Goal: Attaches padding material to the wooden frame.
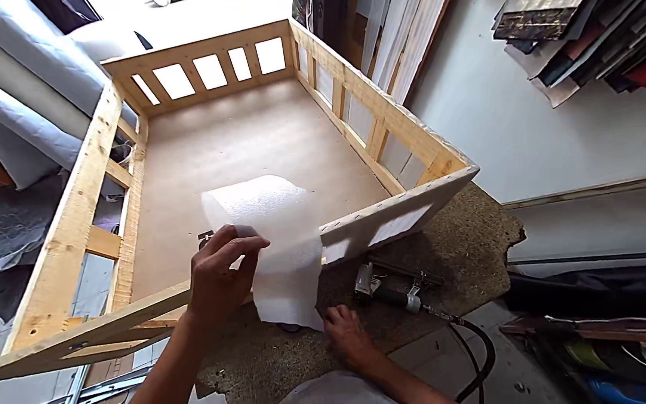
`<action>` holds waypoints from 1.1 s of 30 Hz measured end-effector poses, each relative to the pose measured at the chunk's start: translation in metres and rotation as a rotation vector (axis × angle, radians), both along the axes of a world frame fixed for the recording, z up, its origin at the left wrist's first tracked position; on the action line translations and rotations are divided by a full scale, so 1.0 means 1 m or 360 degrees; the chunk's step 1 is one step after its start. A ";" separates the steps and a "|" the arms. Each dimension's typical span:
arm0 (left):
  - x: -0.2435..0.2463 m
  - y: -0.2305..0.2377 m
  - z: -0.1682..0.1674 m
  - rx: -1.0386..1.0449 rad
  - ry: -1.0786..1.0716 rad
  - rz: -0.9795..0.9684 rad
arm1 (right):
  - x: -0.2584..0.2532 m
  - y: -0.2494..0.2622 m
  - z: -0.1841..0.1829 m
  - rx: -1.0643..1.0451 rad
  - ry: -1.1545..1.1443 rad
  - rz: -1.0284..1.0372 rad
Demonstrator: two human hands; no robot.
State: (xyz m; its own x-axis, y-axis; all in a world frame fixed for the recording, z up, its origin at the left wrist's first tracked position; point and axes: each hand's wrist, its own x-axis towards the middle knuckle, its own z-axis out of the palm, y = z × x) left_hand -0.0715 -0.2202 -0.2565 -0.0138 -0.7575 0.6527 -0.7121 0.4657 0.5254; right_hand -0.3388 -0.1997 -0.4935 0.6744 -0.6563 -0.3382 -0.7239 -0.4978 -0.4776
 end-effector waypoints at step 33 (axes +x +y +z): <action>-0.042 -0.002 -0.070 -0.0396 0.0186 0.0418 | -0.133 -0.119 0.014 0.0084 0.0155 -0.0025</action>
State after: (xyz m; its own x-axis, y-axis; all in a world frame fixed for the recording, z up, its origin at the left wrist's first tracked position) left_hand -0.1138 -0.2221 -0.3269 0.2454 -0.5434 0.8028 -0.7661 0.3987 0.5041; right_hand -0.4716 -0.3190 -0.4797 0.6266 -0.6458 -0.4363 -0.7757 -0.4622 -0.4297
